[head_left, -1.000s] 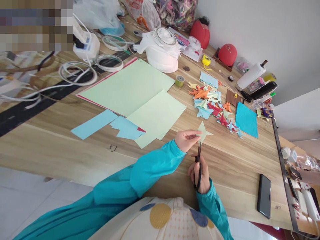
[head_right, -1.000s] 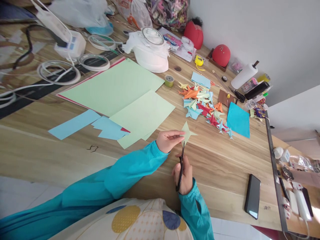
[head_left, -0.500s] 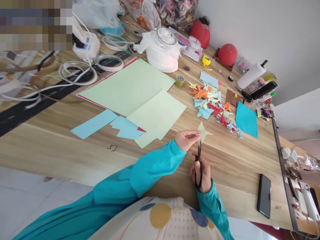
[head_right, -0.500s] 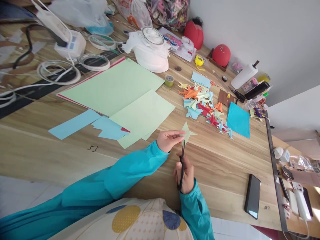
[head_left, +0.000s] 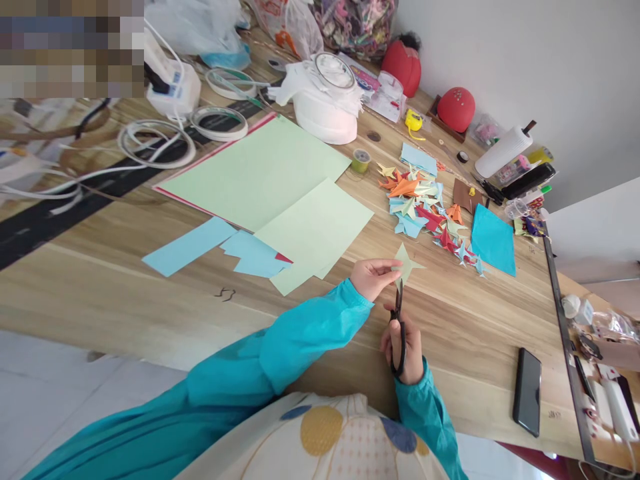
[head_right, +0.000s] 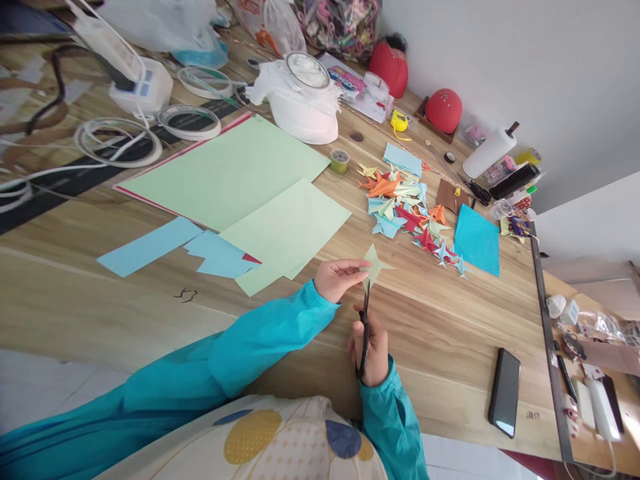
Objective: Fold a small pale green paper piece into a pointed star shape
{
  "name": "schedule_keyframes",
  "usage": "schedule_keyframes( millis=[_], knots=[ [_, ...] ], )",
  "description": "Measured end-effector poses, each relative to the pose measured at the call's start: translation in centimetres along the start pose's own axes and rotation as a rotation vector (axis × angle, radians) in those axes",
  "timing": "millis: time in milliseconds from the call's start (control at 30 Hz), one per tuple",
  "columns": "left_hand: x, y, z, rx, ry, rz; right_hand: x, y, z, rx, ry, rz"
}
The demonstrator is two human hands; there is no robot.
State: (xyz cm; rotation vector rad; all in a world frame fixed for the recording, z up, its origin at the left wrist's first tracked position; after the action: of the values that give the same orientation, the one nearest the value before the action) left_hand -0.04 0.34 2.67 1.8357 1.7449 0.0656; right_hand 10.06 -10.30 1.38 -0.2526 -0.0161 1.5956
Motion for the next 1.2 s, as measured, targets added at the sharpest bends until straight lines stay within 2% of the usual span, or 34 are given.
schedule_keyframes(
  millis=[267,500,800,1200],
  knots=[
    [-0.1,-0.08,0.03,0.035,0.04,-0.021,0.1,0.07,0.26,-0.012,-0.017,-0.013],
    [-0.28,-0.08,-0.06,0.099,0.136,-0.034,0.15,0.08,0.47,-0.007,-0.006,-0.019],
    [-0.1,-0.19,-0.07,0.102,0.093,-0.062,0.24,0.03,0.56,-0.04,-0.035,-0.026],
    [0.1,-0.3,0.33,0.128,0.145,-0.043,0.24,0.03,0.36,-0.042,-0.018,-0.03]
  ],
)
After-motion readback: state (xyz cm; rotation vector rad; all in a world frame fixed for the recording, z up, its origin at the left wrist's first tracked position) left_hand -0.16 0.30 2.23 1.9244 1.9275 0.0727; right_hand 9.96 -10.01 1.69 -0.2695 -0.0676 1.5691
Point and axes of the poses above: each hand's wrist, its own x-axis towards the middle knuckle, its own y-axis out of the palm, z = x × y, the point moved 4 cm from there along x, towards the middle knuckle, and after that the axes turned 7 degrees about -y, right-handed, at the moved point
